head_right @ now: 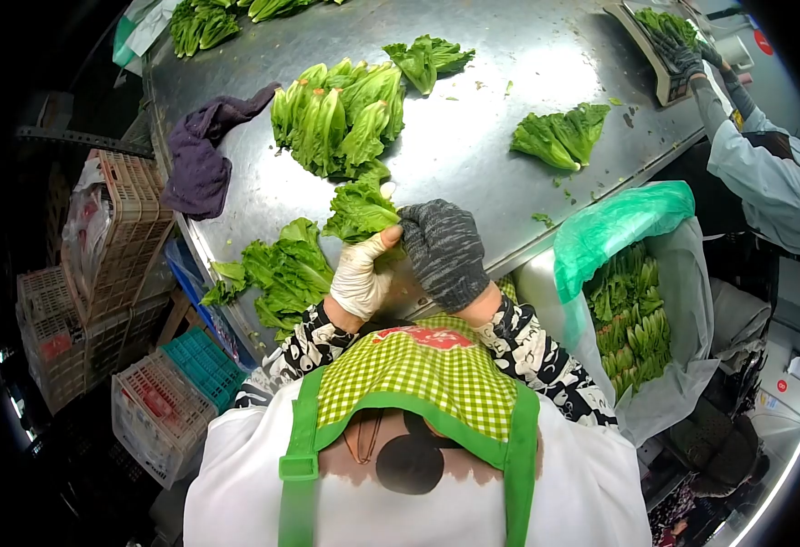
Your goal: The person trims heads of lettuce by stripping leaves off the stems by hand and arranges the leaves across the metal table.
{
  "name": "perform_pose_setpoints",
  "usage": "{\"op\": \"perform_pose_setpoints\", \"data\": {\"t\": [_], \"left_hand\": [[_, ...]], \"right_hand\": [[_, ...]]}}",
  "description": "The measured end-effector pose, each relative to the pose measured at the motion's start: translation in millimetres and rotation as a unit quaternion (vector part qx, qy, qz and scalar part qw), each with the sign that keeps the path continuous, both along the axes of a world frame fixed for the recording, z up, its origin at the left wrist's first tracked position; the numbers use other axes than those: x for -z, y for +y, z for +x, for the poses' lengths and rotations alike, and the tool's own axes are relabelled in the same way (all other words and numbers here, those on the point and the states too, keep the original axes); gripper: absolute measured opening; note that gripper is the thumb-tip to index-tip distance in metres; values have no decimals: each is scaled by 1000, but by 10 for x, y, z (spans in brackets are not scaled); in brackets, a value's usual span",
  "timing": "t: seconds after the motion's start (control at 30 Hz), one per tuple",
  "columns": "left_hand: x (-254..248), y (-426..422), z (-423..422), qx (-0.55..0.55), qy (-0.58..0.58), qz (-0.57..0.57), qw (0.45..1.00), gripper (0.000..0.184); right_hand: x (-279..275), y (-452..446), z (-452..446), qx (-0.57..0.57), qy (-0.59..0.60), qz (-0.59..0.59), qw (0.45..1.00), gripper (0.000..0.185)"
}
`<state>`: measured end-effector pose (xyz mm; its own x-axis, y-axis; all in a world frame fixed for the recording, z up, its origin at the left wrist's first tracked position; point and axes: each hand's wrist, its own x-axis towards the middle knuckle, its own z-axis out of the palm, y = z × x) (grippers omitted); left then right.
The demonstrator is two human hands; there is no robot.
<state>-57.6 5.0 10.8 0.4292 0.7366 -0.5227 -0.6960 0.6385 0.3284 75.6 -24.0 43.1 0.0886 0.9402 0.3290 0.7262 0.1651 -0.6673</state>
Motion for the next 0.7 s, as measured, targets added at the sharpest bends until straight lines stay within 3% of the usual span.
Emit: {"op": "perform_pose_setpoints", "data": {"t": [0.27, 0.37, 0.47, 0.5, 0.63, 0.7], "left_hand": [[-14, -41, 94, -51, 72, 35, 995, 18], [124, -22, 66, -68, 37, -56, 995, 16], [141, 78, -107, -81, -49, -18, 995, 38], [190, 101, -184, -69, -93, -46, 992, 48], [-91, 170, -252, -41, -111, 20, 993, 44], [-206, 181, -210, -40, -75, -1, 996, 34]], "right_hand": [[220, -72, -203, 130, 171, -50, 975, 15], [211, -55, -214, 165, 266, -40, 949, 13], [258, 29, 10, 193, 428, -45, 882, 10], [332, 32, 119, 176, 383, -77, 904, 10], [475, -57, 209, 66, 121, -187, 973, 26], [263, -78, 94, 46, 252, -220, 941, 35]]}}
